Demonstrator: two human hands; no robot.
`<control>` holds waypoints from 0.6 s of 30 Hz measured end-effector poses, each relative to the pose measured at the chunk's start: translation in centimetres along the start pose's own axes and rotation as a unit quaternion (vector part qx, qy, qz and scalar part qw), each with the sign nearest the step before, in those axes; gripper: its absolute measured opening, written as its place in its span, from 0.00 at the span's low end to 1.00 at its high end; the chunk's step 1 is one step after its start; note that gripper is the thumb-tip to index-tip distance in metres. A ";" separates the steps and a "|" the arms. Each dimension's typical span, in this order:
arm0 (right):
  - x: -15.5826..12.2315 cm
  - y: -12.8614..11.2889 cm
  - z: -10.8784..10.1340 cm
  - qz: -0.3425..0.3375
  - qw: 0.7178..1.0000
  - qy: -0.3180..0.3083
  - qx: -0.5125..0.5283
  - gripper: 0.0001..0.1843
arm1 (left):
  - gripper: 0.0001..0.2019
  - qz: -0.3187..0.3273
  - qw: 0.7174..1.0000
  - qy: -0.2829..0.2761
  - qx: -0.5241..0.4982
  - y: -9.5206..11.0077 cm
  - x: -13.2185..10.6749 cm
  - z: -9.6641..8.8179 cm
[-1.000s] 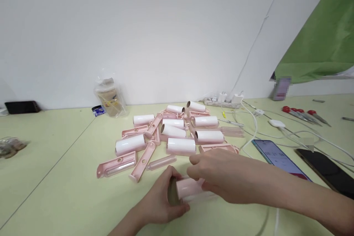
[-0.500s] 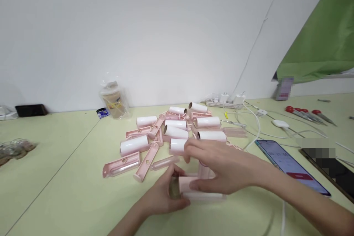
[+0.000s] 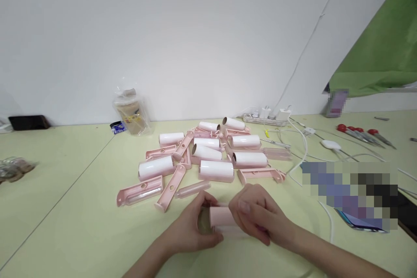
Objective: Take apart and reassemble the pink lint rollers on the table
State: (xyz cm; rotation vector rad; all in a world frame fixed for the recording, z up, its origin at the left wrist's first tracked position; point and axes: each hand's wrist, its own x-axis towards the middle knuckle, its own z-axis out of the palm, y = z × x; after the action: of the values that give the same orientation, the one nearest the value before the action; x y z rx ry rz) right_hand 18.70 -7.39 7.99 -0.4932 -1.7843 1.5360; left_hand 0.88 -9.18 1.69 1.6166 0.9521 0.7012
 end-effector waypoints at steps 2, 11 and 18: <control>0.0 -0.2 -0.4 0.004 0.999 -0.028 0.016 0.33 | 0.21 0.003 1.000 0.000 0.014 0.0 0.0 -0.1; 2.7 1.6 -2.0 0.063 0.958 -0.184 0.208 0.32 | 0.25 0.016 0.999 -0.016 0.027 -0.7 0.0 -0.5; 2.1 1.3 -1.4 0.006 0.988 -0.104 0.114 0.30 | 0.24 -0.001 0.998 -0.029 0.048 0.3 -0.2 -0.6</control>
State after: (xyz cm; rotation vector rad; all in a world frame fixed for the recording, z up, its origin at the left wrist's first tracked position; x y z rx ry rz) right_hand 18.13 -4.67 7.31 -0.2399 -1.7299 1.8292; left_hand 0.32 -9.11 2.10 1.7101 0.9572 0.6121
